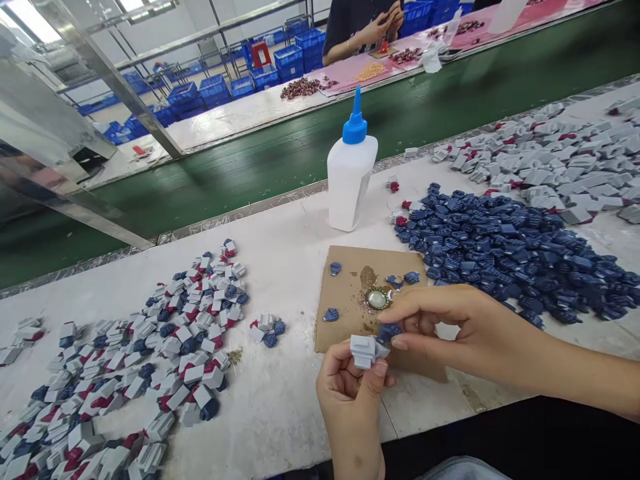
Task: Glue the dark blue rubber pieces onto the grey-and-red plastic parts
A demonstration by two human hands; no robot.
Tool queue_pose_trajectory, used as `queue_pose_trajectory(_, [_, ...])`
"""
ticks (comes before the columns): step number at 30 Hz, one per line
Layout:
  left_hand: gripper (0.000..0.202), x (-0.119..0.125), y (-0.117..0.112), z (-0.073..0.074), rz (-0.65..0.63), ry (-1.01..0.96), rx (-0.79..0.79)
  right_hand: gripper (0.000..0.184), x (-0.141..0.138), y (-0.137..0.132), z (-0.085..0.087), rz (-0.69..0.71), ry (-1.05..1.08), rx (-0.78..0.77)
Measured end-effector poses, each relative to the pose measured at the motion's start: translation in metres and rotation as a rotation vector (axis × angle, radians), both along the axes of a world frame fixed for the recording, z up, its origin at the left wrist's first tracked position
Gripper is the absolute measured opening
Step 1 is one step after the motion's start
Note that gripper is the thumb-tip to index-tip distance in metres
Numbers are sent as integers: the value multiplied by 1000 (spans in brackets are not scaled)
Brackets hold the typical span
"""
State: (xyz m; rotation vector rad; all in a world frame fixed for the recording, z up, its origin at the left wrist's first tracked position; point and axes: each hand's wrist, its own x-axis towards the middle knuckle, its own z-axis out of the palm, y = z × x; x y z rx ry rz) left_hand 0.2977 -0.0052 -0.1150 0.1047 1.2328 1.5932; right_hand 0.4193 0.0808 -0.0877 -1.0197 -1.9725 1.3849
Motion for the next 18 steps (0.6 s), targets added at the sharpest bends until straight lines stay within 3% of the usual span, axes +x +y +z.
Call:
queue_pose_trajectory(7, [21, -2, -5, -6, -59, 54, 33, 17, 4, 5, 4, 138, -43, 58])
queue_pose_trajectory(14, [18, 4, -9, -9, -128, 229, 77, 19, 7, -8, -8, 192, 90, -352])
queue_pose_trajectory(16, [23, -4, -13, -10, -140, 289, 126, 19, 8, -15, -11, 184, 140, -298])
queue_pose_trajectory(18, [22, -23, -19, -10, -84, 440, 130, 21, 17, -16, -12, 153, 149, -89])
